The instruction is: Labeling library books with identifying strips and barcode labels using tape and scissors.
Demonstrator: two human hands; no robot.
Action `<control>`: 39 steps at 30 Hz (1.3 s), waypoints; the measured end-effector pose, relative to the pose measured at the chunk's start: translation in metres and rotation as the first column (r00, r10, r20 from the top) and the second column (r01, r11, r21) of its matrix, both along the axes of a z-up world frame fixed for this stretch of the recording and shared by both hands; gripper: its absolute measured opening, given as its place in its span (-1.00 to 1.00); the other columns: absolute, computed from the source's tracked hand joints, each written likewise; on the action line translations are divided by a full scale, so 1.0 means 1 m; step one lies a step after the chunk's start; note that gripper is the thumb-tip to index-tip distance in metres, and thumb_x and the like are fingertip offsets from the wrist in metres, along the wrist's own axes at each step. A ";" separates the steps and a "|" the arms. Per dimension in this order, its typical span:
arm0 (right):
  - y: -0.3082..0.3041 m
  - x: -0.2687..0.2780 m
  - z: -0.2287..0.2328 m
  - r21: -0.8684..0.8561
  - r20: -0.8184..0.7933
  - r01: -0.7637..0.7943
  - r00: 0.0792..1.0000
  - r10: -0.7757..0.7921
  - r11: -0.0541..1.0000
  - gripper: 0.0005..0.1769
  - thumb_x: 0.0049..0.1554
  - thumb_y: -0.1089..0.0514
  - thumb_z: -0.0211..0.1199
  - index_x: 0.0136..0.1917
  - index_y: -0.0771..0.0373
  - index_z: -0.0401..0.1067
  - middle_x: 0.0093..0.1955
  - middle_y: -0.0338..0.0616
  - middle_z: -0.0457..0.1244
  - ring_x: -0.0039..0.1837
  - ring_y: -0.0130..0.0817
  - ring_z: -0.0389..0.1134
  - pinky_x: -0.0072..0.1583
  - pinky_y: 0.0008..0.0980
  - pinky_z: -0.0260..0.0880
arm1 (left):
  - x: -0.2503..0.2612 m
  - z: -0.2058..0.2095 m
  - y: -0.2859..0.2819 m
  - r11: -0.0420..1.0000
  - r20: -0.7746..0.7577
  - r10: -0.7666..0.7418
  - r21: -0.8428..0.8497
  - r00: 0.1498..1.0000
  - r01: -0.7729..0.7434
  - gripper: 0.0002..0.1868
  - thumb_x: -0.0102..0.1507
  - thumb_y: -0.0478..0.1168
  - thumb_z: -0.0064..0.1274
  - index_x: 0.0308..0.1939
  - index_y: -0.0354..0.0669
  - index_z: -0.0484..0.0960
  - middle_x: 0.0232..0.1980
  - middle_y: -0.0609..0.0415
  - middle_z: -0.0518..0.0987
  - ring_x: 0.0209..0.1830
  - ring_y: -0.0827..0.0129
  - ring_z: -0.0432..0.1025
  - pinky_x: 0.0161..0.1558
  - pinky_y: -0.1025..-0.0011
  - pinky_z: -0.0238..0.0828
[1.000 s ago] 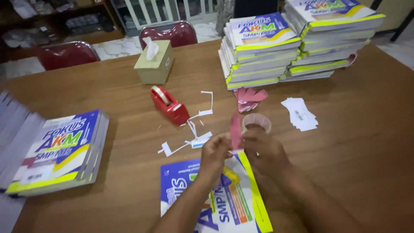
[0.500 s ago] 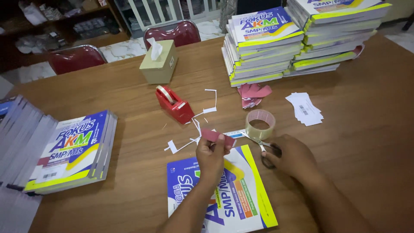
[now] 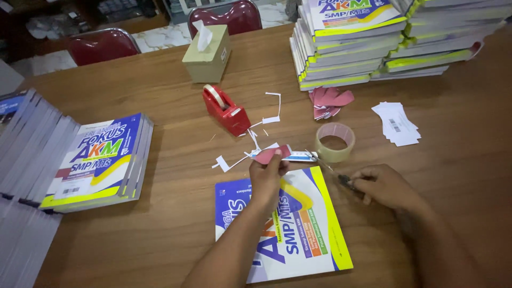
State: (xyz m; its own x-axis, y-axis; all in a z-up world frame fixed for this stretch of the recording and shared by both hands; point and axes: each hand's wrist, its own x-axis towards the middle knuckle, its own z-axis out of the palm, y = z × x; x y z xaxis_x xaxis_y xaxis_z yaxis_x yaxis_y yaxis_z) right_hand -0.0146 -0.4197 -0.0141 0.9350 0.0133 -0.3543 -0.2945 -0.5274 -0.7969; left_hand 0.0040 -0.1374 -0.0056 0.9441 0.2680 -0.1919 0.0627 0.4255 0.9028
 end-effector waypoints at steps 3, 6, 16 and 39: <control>0.000 -0.006 0.024 0.230 -0.104 -0.005 0.994 0.029 0.973 -0.66 0.17 0.23 0.14 0.03 0.58 0.56 -0.05 0.34 0.47 -0.42 -0.11 0.44 -0.50 -0.43 0.18 | 0.005 0.004 0.005 1.000 0.003 -0.006 -0.028 1.000 0.006 -0.88 0.32 -0.21 0.14 -0.14 -0.17 0.62 -0.35 0.04 0.56 -0.43 0.39 0.58 -0.30 0.50 0.65; -0.002 -0.008 0.035 0.187 -0.238 0.001 0.970 0.045 0.982 -0.71 0.18 0.26 0.17 0.05 0.40 0.65 -0.20 0.14 0.55 -0.44 -0.22 0.32 -0.41 -0.45 -0.05 | -0.003 0.057 0.010 0.994 -0.168 -0.071 -0.090 0.983 0.056 -0.83 0.38 -0.30 0.05 -0.09 -0.39 0.63 -0.23 -0.05 0.58 -0.32 0.41 0.44 -0.23 0.57 0.47; -0.006 0.002 -0.019 0.389 -0.119 -0.110 0.979 0.168 0.915 -0.75 0.07 0.43 0.36 0.05 0.49 0.47 -0.14 -0.10 0.13 -0.35 -0.12 0.41 -0.34 -0.18 0.52 | 0.005 0.069 0.021 0.983 0.061 0.074 -0.172 0.995 -0.062 -0.86 0.21 -0.38 0.25 -0.20 -0.30 0.61 -0.35 -0.06 0.63 -0.35 0.25 0.64 -0.18 0.34 0.70; 0.163 -0.005 0.123 0.461 0.556 -0.474 0.813 0.172 0.750 -0.21 -0.13 -0.30 0.44 0.09 0.39 0.42 -0.13 -0.02 0.36 -0.14 -0.33 0.34 -0.12 -0.36 0.37 | -0.075 0.201 0.084 0.823 0.378 -0.131 0.556 0.916 -0.112 -0.69 0.21 -0.02 0.10 -0.22 -0.22 0.62 -0.40 0.03 0.70 -0.42 0.39 0.58 -0.29 0.44 0.50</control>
